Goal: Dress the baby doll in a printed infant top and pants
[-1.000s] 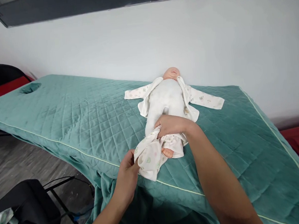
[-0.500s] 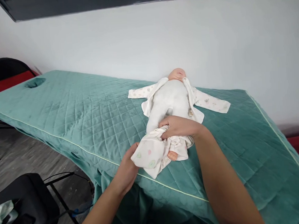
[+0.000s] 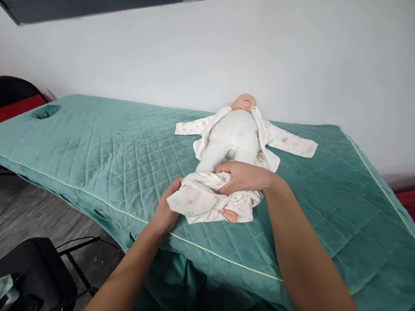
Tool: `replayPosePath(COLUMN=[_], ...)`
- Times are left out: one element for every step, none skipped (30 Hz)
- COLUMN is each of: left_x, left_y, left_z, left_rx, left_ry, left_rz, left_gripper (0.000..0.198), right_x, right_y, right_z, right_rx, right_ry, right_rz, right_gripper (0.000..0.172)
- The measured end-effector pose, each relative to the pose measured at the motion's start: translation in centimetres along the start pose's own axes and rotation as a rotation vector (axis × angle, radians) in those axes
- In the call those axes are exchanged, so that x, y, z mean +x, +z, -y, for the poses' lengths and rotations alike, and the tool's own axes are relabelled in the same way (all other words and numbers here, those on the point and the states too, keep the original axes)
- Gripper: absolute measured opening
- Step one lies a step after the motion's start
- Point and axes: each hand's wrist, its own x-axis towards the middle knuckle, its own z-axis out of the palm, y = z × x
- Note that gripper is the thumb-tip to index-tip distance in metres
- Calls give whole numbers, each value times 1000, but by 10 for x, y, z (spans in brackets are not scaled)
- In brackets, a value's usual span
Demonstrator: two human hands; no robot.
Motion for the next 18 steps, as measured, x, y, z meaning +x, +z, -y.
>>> replayPosePath(left_x=[1, 2, 3, 5, 7, 10, 13, 16, 20, 23, 26, 29, 32, 35, 37, 40, 44, 47], left_y=[1, 2, 4, 5, 7, 9, 10, 12, 13, 14, 15, 16, 17, 18, 19, 19, 20, 21], left_z=[0, 0, -1, -2, -2, -3, -4, -4, -4, -4, -3, -3, -3, -2, -2, -2, -2, -2], left_rx=[-5, -7, -4, 1, 2, -5, -18, -32, -47, -55, -53, -40, -20, 6, 42, 82, 124, 172], left_ry=[-6, -9, -6, -2, 0, -1, -6, -11, -14, -12, -6, 5, 17, 29, 41, 54, 68, 82], left_rz=[-14, -25, -35, -45, -56, -67, -72, -76, -79, -84, -88, -97, -109, -124, -135, -143, -151, -157], left_gripper=[27, 27, 27, 27, 29, 31, 33, 36, 37, 37, 37, 36, 34, 33, 31, 29, 27, 24], right_x=[0, 0, 1, 1, 2, 3, 4, 5, 7, 8, 9, 10, 10, 11, 12, 12, 12, 12], right_y=[1, 2, 3, 4, 5, 5, 6, 7, 7, 7, 7, 7, 7, 7, 7, 7, 7, 7], right_z=[2, 3, 4, 5, 6, 6, 5, 4, 3, 1, -1, -2, -4, -5, -6, -6, -6, -6], right_rx=[3, 6, 8, 6, 2, -7, -17, -30, -42, -53, -65, -77, -88, -99, -109, -115, -115, -108], right_ry=[0, -4, -14, -28, -44, -56, -62, -61, -55, -48, -44, -41, -37, -30, -19, -6, 8, 18], right_rz=[0, -3, -11, -23, -37, -51, -65, -82, -102, -122, -143, -164, -186, -206, -224, -240, -254, -266], right_gripper=[22, 21, 19, 17, 15, 13, 11, 10, 8, 8, 7, 7, 7, 8, 9, 9, 9, 10])
